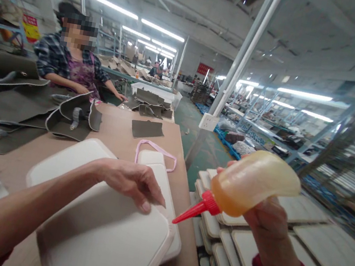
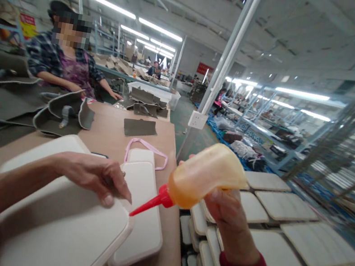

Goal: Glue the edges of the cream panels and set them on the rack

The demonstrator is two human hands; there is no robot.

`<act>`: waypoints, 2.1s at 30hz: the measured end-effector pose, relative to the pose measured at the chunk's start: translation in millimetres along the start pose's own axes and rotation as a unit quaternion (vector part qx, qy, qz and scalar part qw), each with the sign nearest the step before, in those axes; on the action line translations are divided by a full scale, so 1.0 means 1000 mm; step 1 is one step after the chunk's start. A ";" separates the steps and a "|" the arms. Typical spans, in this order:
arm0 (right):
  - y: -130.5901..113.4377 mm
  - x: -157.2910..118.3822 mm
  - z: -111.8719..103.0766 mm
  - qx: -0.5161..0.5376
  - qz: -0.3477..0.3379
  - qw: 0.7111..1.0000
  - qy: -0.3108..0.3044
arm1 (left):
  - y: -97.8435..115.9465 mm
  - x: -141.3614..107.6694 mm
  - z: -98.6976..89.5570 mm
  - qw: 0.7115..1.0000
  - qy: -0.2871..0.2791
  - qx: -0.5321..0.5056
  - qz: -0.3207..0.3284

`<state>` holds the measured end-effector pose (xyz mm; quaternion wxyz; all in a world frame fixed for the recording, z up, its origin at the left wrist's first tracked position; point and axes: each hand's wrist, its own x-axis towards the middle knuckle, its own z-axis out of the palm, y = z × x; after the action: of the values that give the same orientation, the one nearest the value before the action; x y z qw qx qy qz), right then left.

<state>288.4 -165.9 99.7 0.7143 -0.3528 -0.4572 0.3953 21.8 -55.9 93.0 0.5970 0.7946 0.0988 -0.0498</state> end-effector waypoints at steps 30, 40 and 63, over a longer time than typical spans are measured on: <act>0.038 0.015 -0.006 0.027 0.049 0.998 -0.014 | -0.011 -0.006 -0.010 0.999 0.007 -0.025 -0.025; 0.056 0.007 -0.022 0.016 -0.008 1.000 -0.019 | -0.018 -0.012 -0.013 0.999 0.049 0.000 -0.006; 0.057 -0.007 -0.019 -0.014 -0.017 1.000 0.020 | -0.033 -0.017 -0.018 0.989 0.144 -0.029 0.012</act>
<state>290.0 -150.1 42.0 0.7248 -0.3633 -0.4540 0.3695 -2.7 -31.7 70.0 0.6000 0.7768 0.1758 0.0752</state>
